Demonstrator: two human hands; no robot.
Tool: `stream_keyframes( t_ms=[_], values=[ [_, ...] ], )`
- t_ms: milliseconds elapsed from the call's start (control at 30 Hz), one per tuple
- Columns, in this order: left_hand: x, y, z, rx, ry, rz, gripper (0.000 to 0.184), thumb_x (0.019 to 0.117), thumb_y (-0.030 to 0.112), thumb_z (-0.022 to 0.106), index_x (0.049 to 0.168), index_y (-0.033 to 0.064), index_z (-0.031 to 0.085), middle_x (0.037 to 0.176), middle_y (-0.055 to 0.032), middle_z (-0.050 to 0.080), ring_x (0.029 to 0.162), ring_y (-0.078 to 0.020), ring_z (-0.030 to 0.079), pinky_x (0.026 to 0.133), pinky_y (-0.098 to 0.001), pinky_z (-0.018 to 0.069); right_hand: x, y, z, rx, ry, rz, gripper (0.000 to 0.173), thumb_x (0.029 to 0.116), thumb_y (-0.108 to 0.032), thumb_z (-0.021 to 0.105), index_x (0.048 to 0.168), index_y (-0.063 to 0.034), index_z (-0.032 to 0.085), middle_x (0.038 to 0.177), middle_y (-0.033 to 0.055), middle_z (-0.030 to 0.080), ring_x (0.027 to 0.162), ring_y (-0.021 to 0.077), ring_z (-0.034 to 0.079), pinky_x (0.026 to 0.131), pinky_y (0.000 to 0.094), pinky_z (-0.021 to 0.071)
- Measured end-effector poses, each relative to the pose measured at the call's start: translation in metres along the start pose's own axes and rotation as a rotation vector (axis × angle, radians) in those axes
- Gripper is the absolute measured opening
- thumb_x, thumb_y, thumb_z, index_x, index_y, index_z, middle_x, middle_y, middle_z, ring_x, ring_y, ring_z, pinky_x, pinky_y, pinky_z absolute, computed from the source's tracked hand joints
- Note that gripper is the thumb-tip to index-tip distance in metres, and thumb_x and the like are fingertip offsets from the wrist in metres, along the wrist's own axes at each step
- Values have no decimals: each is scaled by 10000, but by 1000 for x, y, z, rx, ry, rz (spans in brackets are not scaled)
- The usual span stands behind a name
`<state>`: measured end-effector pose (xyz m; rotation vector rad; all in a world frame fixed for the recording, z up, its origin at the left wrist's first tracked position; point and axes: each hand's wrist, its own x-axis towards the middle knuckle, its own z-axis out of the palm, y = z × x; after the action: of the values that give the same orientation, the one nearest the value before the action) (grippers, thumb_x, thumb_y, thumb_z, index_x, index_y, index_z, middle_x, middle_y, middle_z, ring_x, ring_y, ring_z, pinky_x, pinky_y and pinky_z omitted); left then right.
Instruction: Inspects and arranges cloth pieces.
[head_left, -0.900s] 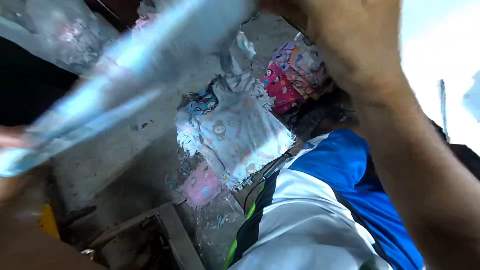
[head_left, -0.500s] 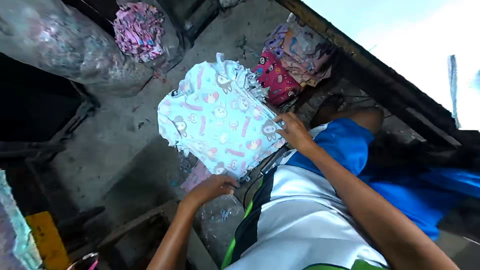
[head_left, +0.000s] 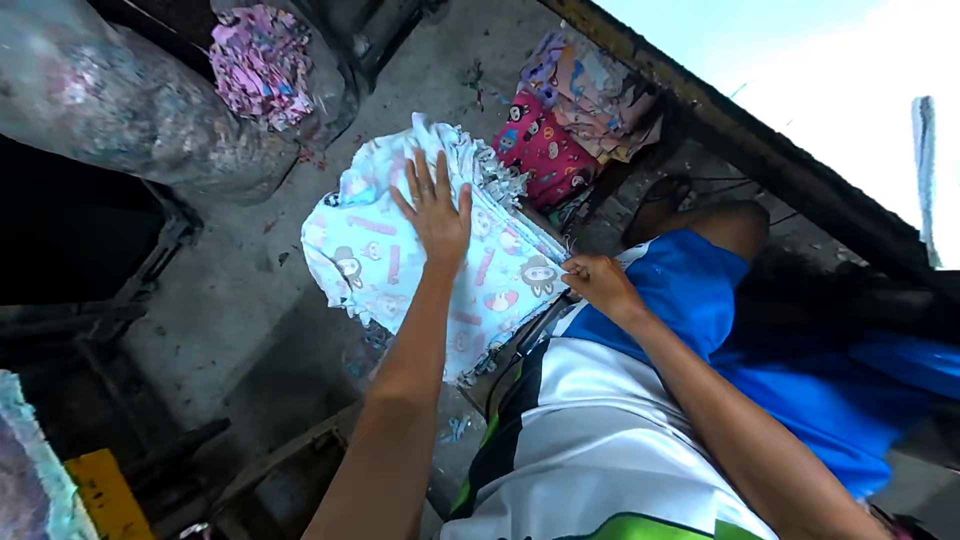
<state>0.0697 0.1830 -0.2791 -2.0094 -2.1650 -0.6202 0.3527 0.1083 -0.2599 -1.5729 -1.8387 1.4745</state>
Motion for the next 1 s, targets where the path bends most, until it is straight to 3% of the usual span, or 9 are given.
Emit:
stream_keyframes(
  t_ms=[100,233,300,367,433,633,800,900,1000],
  values=[
    [2,-7,29,92,11,41,617,1086,486,301,1604,158,372,1669,-176,284,1548,-383,243,1202,-696,56,5,2,2,-33,52,-36,174,994,-100,665,1095,37,702,980,191,697,840,289,684,806,465,565],
    [1,-3,-9,-72,-127,-12,637,1076,478,388,1613,139,348,1681,-192,237,1563,-387,188,1217,-681,72,-1,-1,2,-66,86,-39,228,1000,-226,683,1029,0,690,957,161,697,872,300,689,801,510,556],
    [-14,20,-49,-277,-180,-67,565,1059,325,490,1544,42,430,1605,-232,361,1478,-377,363,1187,-582,288,-9,-4,2,-75,102,-94,148,988,-140,680,1039,-1,694,979,161,700,894,300,696,817,507,569],
    [-42,47,-83,-457,-252,-138,484,1064,250,485,1473,-8,457,1443,-237,525,1239,-317,590,977,-467,520,-16,-8,5,-52,76,-177,127,978,-99,673,1050,-1,707,1010,158,702,923,284,703,845,481,585],
    [-75,70,-102,-592,-345,-213,505,1060,289,518,1473,18,411,1271,-186,592,1011,-251,651,782,-403,567,-24,-16,8,7,-7,-267,152,969,-142,695,1015,1,721,992,147,700,871,259,700,806,449,596],
    [-107,85,-103,-622,-460,-427,514,949,34,670,1422,49,468,1021,-138,679,767,-188,694,678,-359,592,-20,-35,12,46,-194,-483,300,1020,-286,625,941,-14,723,884,100,673,777,195,656,722,385,557],
    [-94,70,-124,-564,-402,-224,223,1006,9,538,1136,40,716,1069,-97,662,807,-103,631,691,-256,544,10,-30,4,-152,122,-204,247,1022,-252,640,1045,-10,686,970,171,674,819,341,678,691,550,544],
    [-93,74,-128,-493,-405,-162,258,1008,32,519,1129,72,744,1015,-77,605,727,-77,559,614,-210,483,29,-30,10,-177,39,-21,396,1011,-385,635,1049,6,684,979,184,682,913,373,677,749,587,512],
    [-96,78,-128,-458,-458,-150,301,996,24,507,1141,110,756,992,-62,582,716,-82,532,610,-218,452,24,-27,15,-32,65,-32,267,1002,-258,673,998,8,662,898,171,657,834,333,654,709,535,514]
  ],
)
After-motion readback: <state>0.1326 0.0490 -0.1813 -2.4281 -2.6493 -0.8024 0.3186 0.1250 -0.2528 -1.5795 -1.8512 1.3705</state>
